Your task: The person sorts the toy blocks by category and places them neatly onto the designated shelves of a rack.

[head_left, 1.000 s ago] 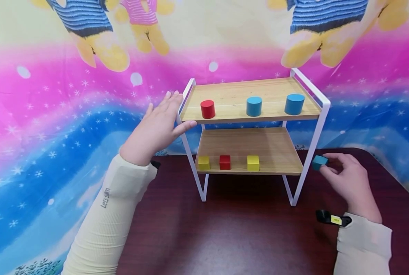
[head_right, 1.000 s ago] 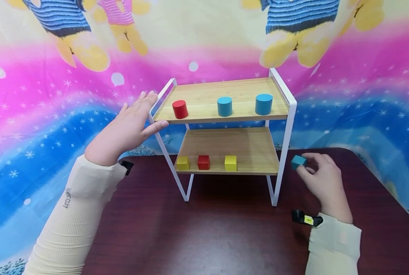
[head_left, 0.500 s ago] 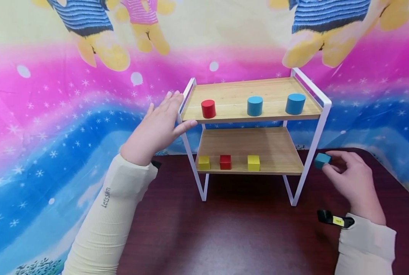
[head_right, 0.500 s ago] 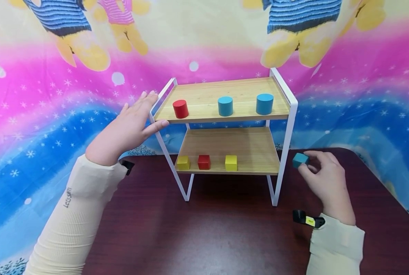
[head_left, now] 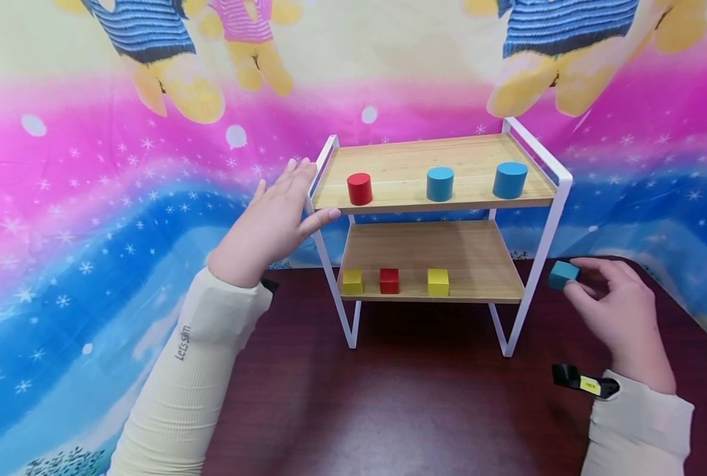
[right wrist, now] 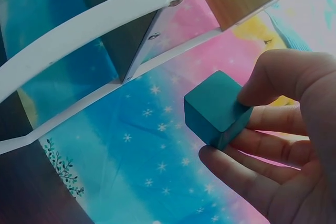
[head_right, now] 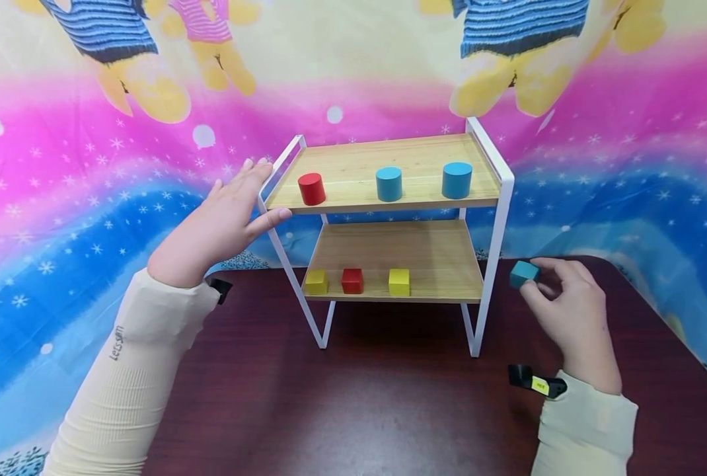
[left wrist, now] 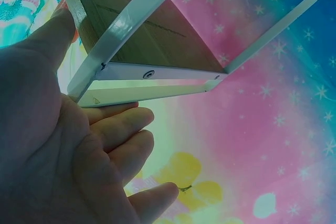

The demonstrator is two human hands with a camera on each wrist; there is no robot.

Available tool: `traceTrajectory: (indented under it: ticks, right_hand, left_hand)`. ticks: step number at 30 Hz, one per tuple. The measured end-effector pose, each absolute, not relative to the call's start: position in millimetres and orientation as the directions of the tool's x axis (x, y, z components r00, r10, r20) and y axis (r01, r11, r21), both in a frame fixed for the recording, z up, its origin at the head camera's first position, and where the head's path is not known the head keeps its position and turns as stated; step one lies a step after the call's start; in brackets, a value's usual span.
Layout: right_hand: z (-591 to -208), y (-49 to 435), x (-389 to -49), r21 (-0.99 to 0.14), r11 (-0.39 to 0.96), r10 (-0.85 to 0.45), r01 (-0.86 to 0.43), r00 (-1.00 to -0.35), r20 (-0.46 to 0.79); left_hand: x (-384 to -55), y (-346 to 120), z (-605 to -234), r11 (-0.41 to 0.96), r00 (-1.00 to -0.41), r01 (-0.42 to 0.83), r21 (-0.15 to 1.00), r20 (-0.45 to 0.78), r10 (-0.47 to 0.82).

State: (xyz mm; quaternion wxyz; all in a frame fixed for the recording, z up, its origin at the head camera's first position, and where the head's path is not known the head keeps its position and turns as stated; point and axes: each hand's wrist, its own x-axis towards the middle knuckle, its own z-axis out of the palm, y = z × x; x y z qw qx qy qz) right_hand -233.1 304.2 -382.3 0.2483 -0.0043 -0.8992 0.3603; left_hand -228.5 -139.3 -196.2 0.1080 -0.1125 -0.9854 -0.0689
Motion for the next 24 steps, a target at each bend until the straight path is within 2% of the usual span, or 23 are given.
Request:
traceTrajectory:
  ticks: [19, 24]
  right_hand:
    - [-378.0, 303.9, -228.7, -0.649, 0.725, 0.194, -0.231, -0.835, 0.514]
    - [-376.6, 302.6, -226.6, -0.647, 0.715, 0.202, -0.265, -0.808, 0.554]
  left_hand:
    - [-228.9, -139.1, -197.4, 0.964, -0.949, 0.239, 0.117, 0.240, 0.206]
    - [-228.4, -139.5, -197.0, 0.964, -0.949, 0.239, 0.117, 0.237, 0.207]
